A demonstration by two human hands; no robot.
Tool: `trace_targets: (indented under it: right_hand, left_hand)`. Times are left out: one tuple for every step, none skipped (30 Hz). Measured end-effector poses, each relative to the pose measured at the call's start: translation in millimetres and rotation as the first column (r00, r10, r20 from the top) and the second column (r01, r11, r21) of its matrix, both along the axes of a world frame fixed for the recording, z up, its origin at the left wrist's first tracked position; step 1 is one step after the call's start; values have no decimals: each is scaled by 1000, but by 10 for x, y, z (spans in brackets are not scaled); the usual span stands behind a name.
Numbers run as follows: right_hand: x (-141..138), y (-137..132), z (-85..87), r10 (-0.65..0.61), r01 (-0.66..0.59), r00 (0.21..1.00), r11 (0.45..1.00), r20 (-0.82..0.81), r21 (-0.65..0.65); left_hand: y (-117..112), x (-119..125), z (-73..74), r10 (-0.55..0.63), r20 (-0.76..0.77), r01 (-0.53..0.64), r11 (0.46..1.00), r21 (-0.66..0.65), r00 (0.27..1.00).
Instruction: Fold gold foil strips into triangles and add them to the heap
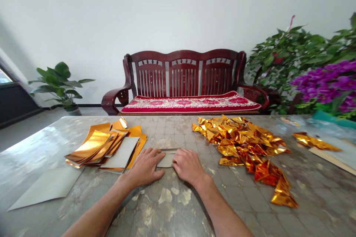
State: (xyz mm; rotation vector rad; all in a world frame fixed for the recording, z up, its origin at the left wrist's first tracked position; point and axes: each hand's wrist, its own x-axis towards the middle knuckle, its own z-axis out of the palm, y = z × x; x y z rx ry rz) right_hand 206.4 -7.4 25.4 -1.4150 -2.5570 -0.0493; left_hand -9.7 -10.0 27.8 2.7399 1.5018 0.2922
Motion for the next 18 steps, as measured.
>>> trace_targets:
  right_hand:
    - [-15,3,-14,-6,6,1000,1000,0,18]
    - [-28,8,-31,-10,11,1000,999,-6,35]
    - [-38,14,-49,-14,15,1000,999,-16,49]
    - [-45,21,-67,-18,19,999,998,-30,60]
    - [-48,28,-83,-21,24,999,998,-47,66]
    - [-46,34,-95,-24,29,998,997,-66,68]
    - [-42,39,-104,-27,33,996,997,-88,66]
    - [-34,42,-108,-26,34,993,998,-114,61]
    - [-23,43,-108,-18,27,989,998,-146,56]
    - [-11,44,-105,-2,12,983,998,-182,55]
    - [3,46,-101,20,-7,975,998,-219,57]
    - [17,50,-96,44,-29,966,998,-254,62]
    - [33,56,-94,66,-49,957,997,-282,67]
    - [48,66,-96,80,-62,950,996,-302,69]
    - [64,80,-102,80,-62,945,996,-316,66]
    - [79,97,-113,67,-51,943,997,-326,57]
    - [94,116,-127,44,-32,942,999,-332,44]
    - [107,137,-144,16,-7,941,1000,-338,30]
  left_hand:
    - [0,1,-1,-1,2,1,1000,2,1000]
    - [2,3,-3,0,5,0,1000,5,1000]
    - [6,5,-8,5,7,-6,1000,11,1000]
    - [11,9,-15,13,8,-13,1000,18,1000]
    - [20,13,-24,21,7,-21,999,24,1000]
    - [30,18,-34,29,7,-29,999,31,1000]
    - [42,22,-45,35,8,-35,999,37,999]
    - [55,26,-56,39,14,-40,998,42,999]
    - [67,29,-67,42,23,-43,998,46,999]
    - [79,30,-76,44,37,-46,998,51,998]
    - [90,30,-85,46,52,-49,997,56,998]
    - [99,29,-93,46,68,-50,997,61,997]
    - [106,26,-101,42,83,-48,997,66,996]
    - [112,23,-108,38,97,-45,996,72,995]
    - [118,20,-116,34,111,-43,996,78,993]
    - [123,18,-124,31,125,-42,996,84,992]
    - [129,15,-132,31,137,-44,995,89,990]
    - [134,14,-142,33,148,-47,995,93,988]
